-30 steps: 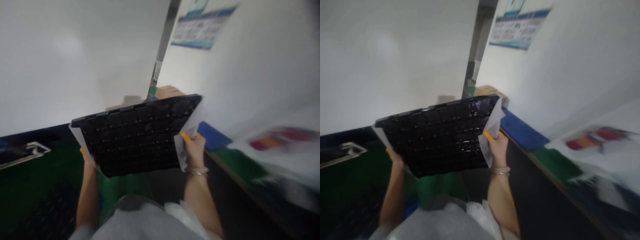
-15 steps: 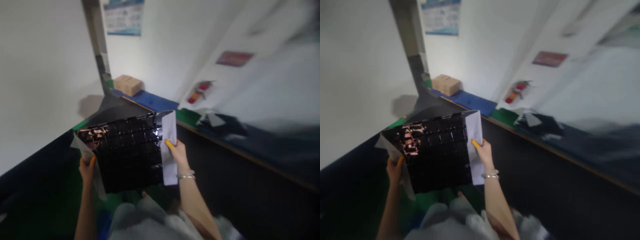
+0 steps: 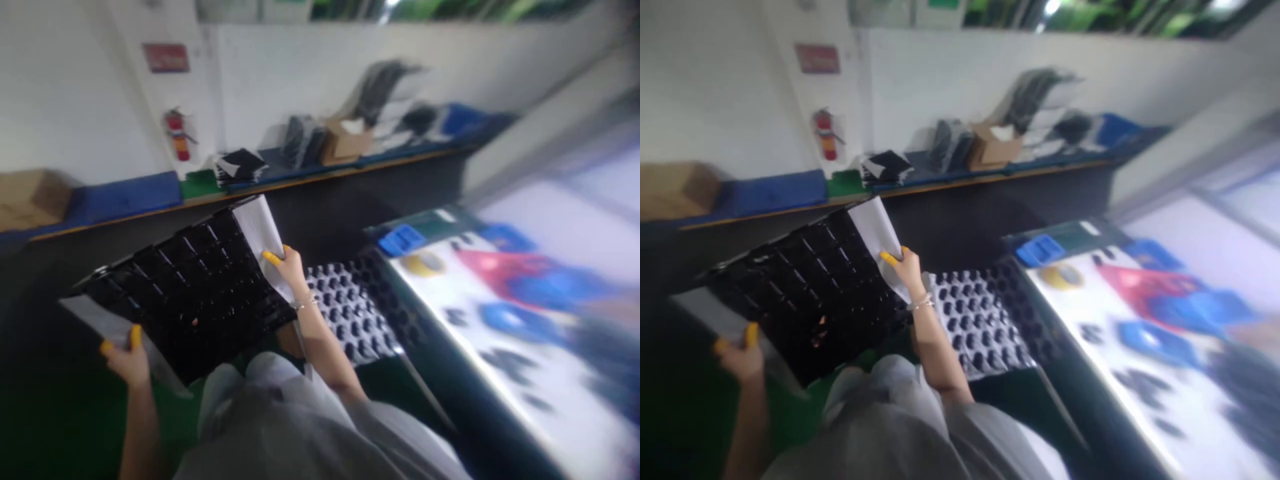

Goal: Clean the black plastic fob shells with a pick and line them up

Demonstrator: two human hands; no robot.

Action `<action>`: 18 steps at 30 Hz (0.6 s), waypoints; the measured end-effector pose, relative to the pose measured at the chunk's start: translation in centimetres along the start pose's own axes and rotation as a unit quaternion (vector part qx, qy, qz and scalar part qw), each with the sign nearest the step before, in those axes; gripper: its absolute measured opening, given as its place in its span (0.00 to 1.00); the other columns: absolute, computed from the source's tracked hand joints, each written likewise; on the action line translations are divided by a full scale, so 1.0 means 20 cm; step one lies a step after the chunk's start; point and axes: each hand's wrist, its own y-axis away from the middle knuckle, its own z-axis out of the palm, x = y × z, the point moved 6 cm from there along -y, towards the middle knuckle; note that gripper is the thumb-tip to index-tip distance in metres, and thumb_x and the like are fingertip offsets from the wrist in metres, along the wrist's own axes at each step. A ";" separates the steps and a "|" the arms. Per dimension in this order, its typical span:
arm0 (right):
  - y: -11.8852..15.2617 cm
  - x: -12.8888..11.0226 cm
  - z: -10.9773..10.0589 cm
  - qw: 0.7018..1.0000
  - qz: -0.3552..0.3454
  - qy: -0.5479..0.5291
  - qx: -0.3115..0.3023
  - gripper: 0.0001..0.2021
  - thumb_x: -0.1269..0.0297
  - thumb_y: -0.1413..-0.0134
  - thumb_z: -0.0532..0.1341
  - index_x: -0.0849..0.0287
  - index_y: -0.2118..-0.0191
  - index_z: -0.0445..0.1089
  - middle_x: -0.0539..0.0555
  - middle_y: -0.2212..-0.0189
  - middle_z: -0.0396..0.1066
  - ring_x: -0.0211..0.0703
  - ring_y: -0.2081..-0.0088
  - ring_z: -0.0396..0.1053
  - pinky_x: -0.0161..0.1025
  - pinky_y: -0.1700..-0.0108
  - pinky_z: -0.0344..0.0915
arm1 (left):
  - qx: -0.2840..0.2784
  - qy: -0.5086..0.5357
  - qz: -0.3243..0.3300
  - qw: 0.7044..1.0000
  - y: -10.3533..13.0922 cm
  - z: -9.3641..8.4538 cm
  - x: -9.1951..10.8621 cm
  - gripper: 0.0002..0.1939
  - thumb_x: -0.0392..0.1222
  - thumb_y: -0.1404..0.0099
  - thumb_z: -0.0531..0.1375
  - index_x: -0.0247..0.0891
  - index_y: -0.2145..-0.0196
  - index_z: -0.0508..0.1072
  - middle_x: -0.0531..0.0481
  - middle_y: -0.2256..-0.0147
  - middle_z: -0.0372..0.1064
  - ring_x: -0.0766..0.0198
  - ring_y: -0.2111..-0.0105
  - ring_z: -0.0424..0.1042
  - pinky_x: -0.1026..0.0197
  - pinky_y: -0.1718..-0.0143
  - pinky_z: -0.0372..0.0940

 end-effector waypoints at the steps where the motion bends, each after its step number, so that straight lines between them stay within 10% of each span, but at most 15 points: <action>1: 0.02 0.04 -0.07 1.000 0.004 0.008 0.018 0.29 0.38 0.59 0.63 0.65 0.67 0.71 0.54 0.75 0.71 0.40 0.74 0.65 0.34 0.72 0.58 | 0.010 -0.042 0.023 0.999 0.00 0.05 0.05 0.33 0.61 0.50 0.61 0.34 0.55 0.61 0.32 0.53 0.65 0.36 0.44 0.62 0.39 0.47 0.61; 9: 0.55 0.40 -0.72 0.955 0.147 0.043 0.254 0.24 0.41 0.59 0.63 0.62 0.72 0.70 0.50 0.78 0.67 0.38 0.75 0.60 0.34 0.73 0.54 | -0.209 -0.181 0.187 0.943 0.09 0.83 0.37 0.35 0.62 0.45 0.57 0.27 0.52 0.63 0.27 0.60 0.70 0.36 0.56 0.72 0.43 0.57 0.66; 13: 1.00 0.54 -0.93 0.904 0.219 0.050 0.363 0.24 0.41 0.58 0.63 0.63 0.72 0.71 0.52 0.77 0.68 0.38 0.74 0.61 0.35 0.72 0.54 | -0.356 -0.284 0.296 0.840 0.40 1.23 0.53 0.34 0.61 0.39 0.54 0.23 0.52 0.64 0.28 0.68 0.72 0.37 0.65 0.74 0.48 0.68 0.66; 18: 1.47 0.67 -1.07 0.844 0.296 0.036 0.445 0.27 0.41 0.58 0.63 0.67 0.70 0.72 0.55 0.76 0.71 0.38 0.75 0.61 0.35 0.74 0.55 | -0.450 -0.267 0.375 0.765 0.81 1.48 0.66 0.35 0.64 0.38 0.52 0.28 0.48 0.62 0.34 0.68 0.74 0.41 0.64 0.75 0.54 0.68 0.65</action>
